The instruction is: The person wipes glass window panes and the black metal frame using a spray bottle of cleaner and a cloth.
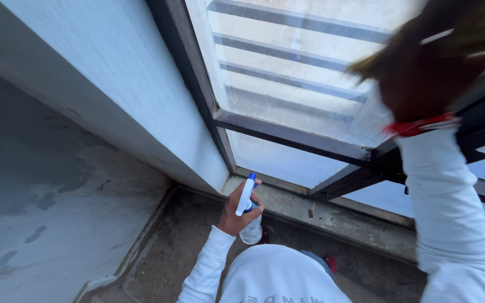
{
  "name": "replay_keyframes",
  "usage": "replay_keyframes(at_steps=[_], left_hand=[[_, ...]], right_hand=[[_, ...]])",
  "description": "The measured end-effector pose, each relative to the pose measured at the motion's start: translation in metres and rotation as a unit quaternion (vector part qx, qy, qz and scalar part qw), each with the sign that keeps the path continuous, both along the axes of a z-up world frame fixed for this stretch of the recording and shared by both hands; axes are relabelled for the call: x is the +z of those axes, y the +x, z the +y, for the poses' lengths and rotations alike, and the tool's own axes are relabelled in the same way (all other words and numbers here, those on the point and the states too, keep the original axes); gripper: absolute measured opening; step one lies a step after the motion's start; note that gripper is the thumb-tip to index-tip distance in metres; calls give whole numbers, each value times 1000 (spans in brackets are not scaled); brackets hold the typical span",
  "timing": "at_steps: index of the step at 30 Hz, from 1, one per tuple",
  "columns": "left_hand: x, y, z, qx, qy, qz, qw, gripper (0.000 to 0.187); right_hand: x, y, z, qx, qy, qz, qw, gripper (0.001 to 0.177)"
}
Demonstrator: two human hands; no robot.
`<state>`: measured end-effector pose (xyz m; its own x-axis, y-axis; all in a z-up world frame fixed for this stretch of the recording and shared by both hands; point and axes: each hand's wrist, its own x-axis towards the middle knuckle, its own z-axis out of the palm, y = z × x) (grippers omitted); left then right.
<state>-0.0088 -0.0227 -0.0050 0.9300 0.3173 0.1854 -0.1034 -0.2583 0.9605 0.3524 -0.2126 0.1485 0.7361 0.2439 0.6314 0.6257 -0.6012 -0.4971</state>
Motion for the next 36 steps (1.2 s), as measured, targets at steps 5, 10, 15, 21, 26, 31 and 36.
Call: replay_keyframes(at_steps=[5, 10, 15, 21, 26, 31, 36], left_hand=[[5, 2, 7, 6, -23, 28, 999, 63], [12, 6, 7, 4, 8, 25, 1000, 63], [12, 1, 5, 4, -4, -11, 1000, 63], [13, 3, 16, 4, 32, -11, 999, 64], [18, 11, 17, -9, 28, -11, 999, 64], [25, 21, 13, -17, 25, -1, 1000, 64], [25, 11, 10, -28, 29, -15, 999, 62]], right_hand=[[35, 6, 24, -258, -203, -206, 922, 84], [-45, -38, 72, 207, -143, -109, 962, 55], [-107, -57, 64, 159, -447, -435, 765, 48], [-28, -26, 54, 75, -324, -436, 836, 40], [14, -22, 67, -10, -230, -425, 875, 35], [32, -27, 96, -14, -234, -455, 859, 31], [-51, -67, 83, 122, -297, -468, 823, 20]])
